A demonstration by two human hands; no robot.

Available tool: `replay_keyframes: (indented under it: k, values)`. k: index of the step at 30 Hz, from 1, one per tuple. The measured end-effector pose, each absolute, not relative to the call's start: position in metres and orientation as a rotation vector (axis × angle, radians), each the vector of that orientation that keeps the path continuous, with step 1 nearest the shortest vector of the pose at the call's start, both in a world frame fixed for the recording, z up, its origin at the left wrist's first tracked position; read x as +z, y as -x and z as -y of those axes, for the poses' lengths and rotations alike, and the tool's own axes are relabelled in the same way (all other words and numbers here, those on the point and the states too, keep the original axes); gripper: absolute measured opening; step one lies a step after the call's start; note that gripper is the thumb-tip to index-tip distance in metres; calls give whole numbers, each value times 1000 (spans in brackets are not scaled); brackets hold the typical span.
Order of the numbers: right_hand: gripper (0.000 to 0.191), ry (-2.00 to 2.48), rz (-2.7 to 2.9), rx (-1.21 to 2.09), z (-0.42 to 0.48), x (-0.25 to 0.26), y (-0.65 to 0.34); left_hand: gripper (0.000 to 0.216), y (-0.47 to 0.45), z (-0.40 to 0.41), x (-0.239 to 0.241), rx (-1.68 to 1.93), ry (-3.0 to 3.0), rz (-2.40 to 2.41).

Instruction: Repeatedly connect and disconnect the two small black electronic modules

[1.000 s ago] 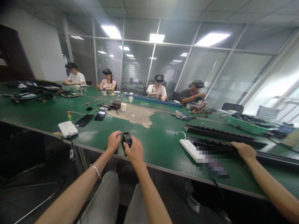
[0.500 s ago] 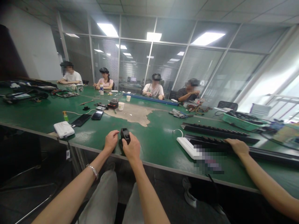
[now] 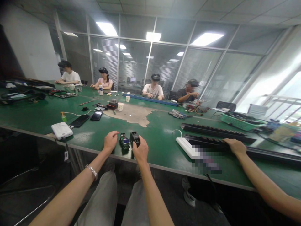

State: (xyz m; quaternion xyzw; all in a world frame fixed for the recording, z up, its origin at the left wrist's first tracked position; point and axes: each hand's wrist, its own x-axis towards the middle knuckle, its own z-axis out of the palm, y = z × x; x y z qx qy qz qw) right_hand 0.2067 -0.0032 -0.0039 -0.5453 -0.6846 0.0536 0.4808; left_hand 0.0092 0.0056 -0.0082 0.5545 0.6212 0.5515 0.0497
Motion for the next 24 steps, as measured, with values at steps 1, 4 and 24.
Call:
replay_keyframes:
  k: [1,4,24]
  values:
    - [48,1310,1681,114,4,-7,-206,32,-9,-6,-9,1683,-1689,-1892]
    - [51,1265,1710,57,6,-12,-205,32,-8,-6,-10,1683,-1690,-1901]
    - [40,1202,1661,298,20,54,-170,31,-10,-5,-8,1705,-1692,-1887]
